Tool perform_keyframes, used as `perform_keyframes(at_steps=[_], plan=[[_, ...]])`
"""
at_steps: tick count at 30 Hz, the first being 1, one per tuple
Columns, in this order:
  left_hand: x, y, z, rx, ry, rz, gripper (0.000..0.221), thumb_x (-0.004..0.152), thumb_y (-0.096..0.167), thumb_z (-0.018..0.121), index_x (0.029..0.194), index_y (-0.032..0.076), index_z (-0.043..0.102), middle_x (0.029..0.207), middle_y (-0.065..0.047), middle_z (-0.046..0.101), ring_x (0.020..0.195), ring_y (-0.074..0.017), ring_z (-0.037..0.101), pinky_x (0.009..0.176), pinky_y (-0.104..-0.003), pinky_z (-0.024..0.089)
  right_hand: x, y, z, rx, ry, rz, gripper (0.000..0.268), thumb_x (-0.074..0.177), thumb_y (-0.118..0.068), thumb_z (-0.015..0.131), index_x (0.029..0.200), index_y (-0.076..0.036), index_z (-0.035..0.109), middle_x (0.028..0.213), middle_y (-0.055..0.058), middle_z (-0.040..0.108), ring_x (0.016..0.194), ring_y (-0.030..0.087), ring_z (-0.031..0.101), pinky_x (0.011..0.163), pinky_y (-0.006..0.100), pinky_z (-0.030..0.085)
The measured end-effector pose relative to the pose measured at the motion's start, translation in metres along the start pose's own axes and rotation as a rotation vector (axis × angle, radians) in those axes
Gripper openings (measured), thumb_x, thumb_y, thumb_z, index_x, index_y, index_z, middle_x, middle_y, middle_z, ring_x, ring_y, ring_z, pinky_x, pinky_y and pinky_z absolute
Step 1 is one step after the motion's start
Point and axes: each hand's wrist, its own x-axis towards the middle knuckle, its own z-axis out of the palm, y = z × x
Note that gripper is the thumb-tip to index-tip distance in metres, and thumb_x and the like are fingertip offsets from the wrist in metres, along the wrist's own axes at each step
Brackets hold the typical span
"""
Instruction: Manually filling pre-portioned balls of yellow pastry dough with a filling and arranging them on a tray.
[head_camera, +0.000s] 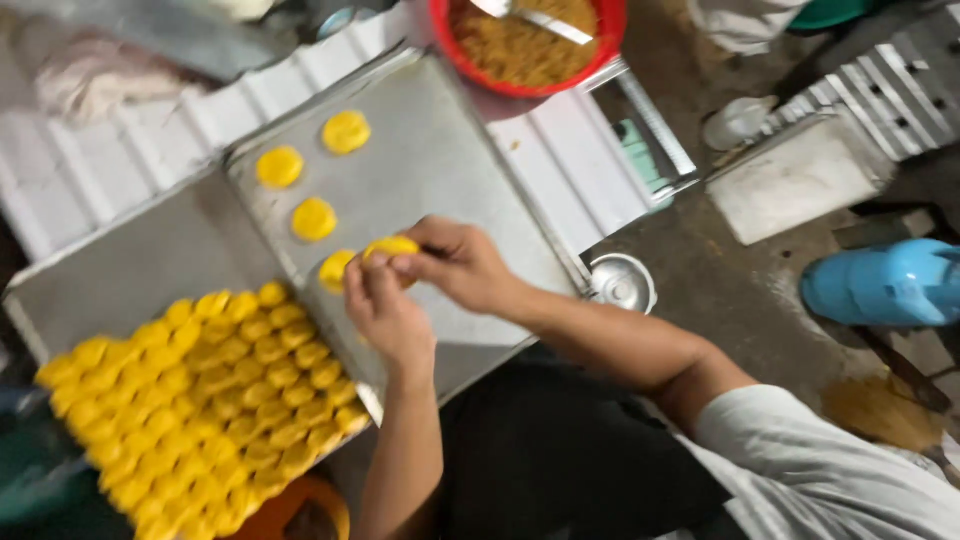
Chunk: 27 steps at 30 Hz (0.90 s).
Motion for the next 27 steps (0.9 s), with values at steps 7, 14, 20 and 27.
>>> perform_keyframes(at_steps=[7, 14, 20, 27], plan=[[0.013, 0.005, 0.035, -0.051, 0.119, 0.184, 0.012, 0.104, 0.015, 0.065, 0.099, 0.004, 0.064, 0.078, -0.009, 0.059, 0.068, -0.0181, 0.059, 0.066, -0.028, 0.052, 0.009, -0.007, -0.024, 0.361, -0.01, 0.087, 0.017, 0.09, -0.001, 0.078, 0.106, 0.003, 0.073, 0.08, 0.009, 0.066, 0.072, 0.012, 0.064, 0.062, 0.027, 0.055], [0.005, 0.006, 0.046, -0.665, -0.437, -0.257, 0.058, 0.102, 0.043, 0.06, 0.138, -0.001, 0.05, 0.121, -0.033, 0.068, 0.103, -0.0218, 0.067, 0.094, -0.04, 0.057, 0.01, 0.014, -0.08, 0.586, 0.1, 0.223, 0.021, 0.083, -0.002, 0.083, 0.1, 0.005, 0.073, 0.072, 0.018, 0.069, 0.055, 0.018, 0.065, 0.042, 0.026, 0.048], [0.021, 0.006, 0.014, 0.342, -0.619, 0.275, 0.024, 0.096, 0.014, 0.074, 0.114, -0.002, 0.074, 0.092, -0.024, 0.07, 0.087, -0.0427, 0.069, 0.072, -0.047, 0.056, 0.068, 0.036, -0.178, -0.103, -0.486, 0.011, 0.022, 0.092, -0.01, 0.072, 0.112, -0.001, 0.074, 0.098, 0.018, 0.075, 0.092, 0.028, 0.067, 0.08, 0.045, 0.057], [-0.008, 0.0, 0.011, 0.388, -0.485, 0.301, 0.02, 0.092, 0.006, 0.073, 0.111, -0.001, 0.07, 0.131, -0.014, 0.056, 0.102, -0.0237, 0.055, 0.078, -0.031, 0.054, 0.233, 0.106, -0.262, -1.115, 0.076, -0.109, 0.02, 0.08, -0.017, 0.077, 0.084, -0.001, 0.068, 0.064, 0.012, 0.059, 0.053, 0.032, 0.049, 0.053, 0.043, 0.046]])
